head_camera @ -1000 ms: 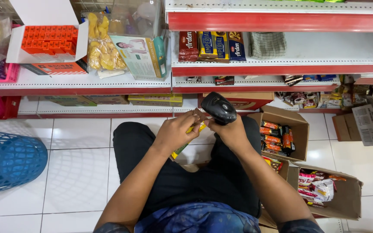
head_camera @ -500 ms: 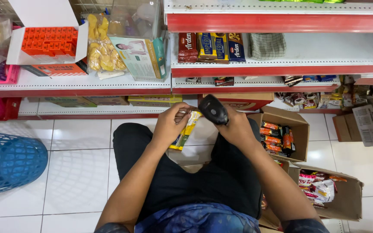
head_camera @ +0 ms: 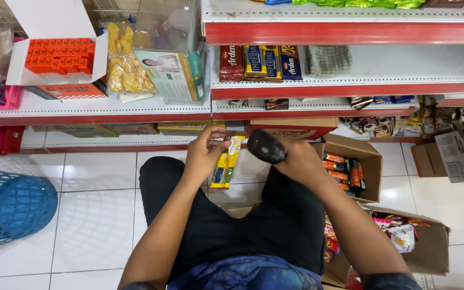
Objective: The person sits on the floor of a store snack aisle, takes snack bars out of cardboard boxes, wipes each bar with a cloth, scans it with a handheld barcode scanner, and places it on the shelf. The pick-wipe-scan-place cycle repeats for multiple bars.
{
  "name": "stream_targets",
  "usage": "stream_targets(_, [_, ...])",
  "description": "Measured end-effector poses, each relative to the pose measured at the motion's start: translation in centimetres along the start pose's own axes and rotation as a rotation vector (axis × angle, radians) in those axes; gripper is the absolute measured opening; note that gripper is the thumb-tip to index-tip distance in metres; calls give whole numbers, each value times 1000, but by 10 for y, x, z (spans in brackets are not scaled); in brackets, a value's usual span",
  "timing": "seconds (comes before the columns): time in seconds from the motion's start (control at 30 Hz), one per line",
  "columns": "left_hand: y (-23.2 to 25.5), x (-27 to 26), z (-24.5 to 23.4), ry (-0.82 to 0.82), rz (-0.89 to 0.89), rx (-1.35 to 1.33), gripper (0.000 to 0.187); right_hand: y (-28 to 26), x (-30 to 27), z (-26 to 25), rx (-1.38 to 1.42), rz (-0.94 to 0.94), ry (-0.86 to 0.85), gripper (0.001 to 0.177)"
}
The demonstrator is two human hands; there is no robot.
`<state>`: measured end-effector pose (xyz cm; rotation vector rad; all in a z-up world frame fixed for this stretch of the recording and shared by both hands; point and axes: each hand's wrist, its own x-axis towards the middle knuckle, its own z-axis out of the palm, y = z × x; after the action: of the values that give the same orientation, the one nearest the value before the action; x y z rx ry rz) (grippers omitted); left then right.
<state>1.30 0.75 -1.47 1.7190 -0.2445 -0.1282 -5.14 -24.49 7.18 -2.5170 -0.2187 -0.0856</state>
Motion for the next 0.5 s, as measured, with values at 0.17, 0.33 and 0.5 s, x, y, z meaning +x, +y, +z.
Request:
stream_targets(0.17, [-21, -3, -4, -52, -32, -169, 36, 85, 7, -29, 71, 144, 48, 44])
stream_targets(0.33, [-41, -5, 2, -83, -238, -410, 39, 179, 36, -73, 25, 384, 222, 45])
stream_targets(0.5, [-34, -6, 10, -78, -372, -587, 40, 268, 86, -94, -215, 466, 446, 64])
